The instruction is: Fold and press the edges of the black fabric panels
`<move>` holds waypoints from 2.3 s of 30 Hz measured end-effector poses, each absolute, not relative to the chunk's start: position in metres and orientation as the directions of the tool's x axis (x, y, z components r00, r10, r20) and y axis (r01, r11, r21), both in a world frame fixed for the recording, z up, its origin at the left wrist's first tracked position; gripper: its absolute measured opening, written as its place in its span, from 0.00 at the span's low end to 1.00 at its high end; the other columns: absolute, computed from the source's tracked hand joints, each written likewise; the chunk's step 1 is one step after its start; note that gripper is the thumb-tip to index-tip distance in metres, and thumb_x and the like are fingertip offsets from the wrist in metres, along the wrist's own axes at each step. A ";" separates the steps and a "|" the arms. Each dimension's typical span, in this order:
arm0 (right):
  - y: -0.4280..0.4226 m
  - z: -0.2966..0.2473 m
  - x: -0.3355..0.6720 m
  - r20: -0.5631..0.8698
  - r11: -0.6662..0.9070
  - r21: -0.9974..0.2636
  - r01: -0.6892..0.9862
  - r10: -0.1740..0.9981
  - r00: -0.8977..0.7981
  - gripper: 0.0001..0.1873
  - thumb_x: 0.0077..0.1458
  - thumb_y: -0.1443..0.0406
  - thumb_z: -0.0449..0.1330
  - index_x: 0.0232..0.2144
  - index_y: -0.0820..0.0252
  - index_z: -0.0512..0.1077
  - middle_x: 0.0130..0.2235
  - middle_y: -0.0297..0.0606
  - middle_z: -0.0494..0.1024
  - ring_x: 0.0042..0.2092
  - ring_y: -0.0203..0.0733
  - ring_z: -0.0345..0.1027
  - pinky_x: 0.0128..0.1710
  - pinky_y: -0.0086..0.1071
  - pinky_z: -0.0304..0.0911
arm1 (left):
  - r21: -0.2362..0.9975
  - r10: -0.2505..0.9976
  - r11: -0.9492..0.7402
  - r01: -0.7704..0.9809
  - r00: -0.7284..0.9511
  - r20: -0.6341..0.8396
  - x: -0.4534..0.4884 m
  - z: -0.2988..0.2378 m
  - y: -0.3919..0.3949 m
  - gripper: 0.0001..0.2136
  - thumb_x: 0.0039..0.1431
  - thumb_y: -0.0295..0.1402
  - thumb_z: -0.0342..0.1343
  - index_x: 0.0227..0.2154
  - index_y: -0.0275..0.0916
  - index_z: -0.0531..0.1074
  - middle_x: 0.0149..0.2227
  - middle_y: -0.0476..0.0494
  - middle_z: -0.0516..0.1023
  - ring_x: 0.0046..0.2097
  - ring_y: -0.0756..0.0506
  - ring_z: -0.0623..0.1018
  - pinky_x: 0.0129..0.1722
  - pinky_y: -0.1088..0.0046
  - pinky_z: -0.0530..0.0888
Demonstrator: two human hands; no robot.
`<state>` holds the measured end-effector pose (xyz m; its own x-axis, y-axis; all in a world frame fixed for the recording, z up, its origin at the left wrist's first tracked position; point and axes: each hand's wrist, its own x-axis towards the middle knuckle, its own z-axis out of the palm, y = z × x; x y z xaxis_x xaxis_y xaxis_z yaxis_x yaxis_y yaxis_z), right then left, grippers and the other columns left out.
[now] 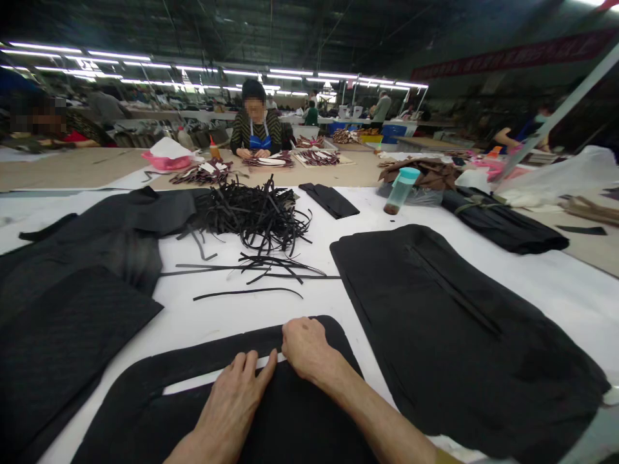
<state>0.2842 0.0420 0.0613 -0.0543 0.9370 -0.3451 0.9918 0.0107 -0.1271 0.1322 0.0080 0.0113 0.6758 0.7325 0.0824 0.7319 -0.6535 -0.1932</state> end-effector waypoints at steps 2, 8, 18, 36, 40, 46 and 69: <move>0.043 0.058 0.285 -0.354 0.013 -0.137 0.991 0.933 -0.061 0.12 0.51 0.71 0.52 0.31 0.64 0.77 0.34 0.49 0.79 0.39 0.49 0.73 0.35 0.33 0.61 | -0.196 0.770 -0.620 0.760 0.637 0.036 0.138 0.012 0.008 0.24 0.53 0.24 0.53 0.53 0.49 0.64 0.32 0.44 0.71 0.33 0.43 0.72 0.30 0.68 0.70; 0.040 0.052 0.294 -0.335 0.020 -0.229 0.973 0.937 -0.098 0.08 0.50 0.69 0.55 0.28 0.61 0.75 0.32 0.43 0.78 0.37 0.46 0.72 0.34 0.31 0.58 | -0.194 0.710 -0.670 0.717 0.695 0.115 0.144 0.006 0.012 0.19 0.54 0.24 0.50 0.50 0.39 0.68 0.41 0.38 0.72 0.40 0.41 0.71 0.39 0.63 0.69; 0.026 0.046 0.326 -0.234 0.043 -0.373 0.927 0.962 -0.139 0.05 0.50 0.68 0.57 0.32 0.58 0.70 0.32 0.32 0.74 0.35 0.36 0.65 0.35 0.26 0.53 | -0.174 0.601 -0.769 0.615 0.788 0.132 0.143 -0.005 0.017 0.23 0.48 0.16 0.46 0.49 0.29 0.66 0.44 0.38 0.72 0.41 0.42 0.71 0.38 0.68 0.72; 0.044 0.052 0.327 -0.447 -0.213 -0.237 0.948 0.890 0.088 0.05 0.41 0.66 0.64 0.27 0.58 0.75 0.30 0.39 0.78 0.34 0.43 0.70 0.27 0.29 0.52 | -0.016 0.687 -0.725 0.688 0.721 -0.092 0.162 0.019 0.020 0.23 0.57 0.22 0.44 0.56 0.44 0.61 0.44 0.38 0.72 0.43 0.39 0.72 0.37 0.63 0.72; 0.040 0.045 0.334 -0.426 -0.209 -0.280 0.937 0.902 0.073 0.04 0.44 0.67 0.61 0.27 0.57 0.75 0.30 0.35 0.78 0.35 0.39 0.70 0.29 0.27 0.52 | 0.027 0.694 -0.714 0.699 0.713 -0.101 0.166 0.024 0.022 0.26 0.55 0.22 0.47 0.57 0.46 0.59 0.43 0.38 0.71 0.43 0.37 0.71 0.37 0.60 0.71; 0.039 0.044 0.333 -0.411 -0.213 -0.300 0.930 0.908 0.075 0.07 0.42 0.71 0.58 0.26 0.58 0.75 0.29 0.37 0.78 0.34 0.40 0.69 0.28 0.28 0.51 | -0.019 0.721 -0.692 0.722 0.688 -0.086 0.170 0.024 0.018 0.25 0.57 0.23 0.46 0.56 0.51 0.59 0.39 0.38 0.71 0.40 0.38 0.71 0.34 0.62 0.70; 0.013 0.063 0.337 -0.293 -0.301 -0.425 0.854 0.938 0.185 0.09 0.52 0.70 0.49 0.27 0.58 0.69 0.24 0.31 0.73 0.26 0.33 0.63 0.27 0.26 0.49 | 0.065 0.700 -0.709 0.702 0.690 0.182 0.103 -0.011 0.005 0.28 0.46 0.13 0.43 0.50 0.38 0.66 0.54 0.43 0.70 0.54 0.42 0.68 0.53 0.64 0.67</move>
<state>0.3366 0.0129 0.0634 0.1846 0.9381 -0.2931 0.8539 -0.3007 -0.4248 0.1034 0.0052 -0.0113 0.6902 0.7002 0.1824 0.7022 -0.7090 0.0648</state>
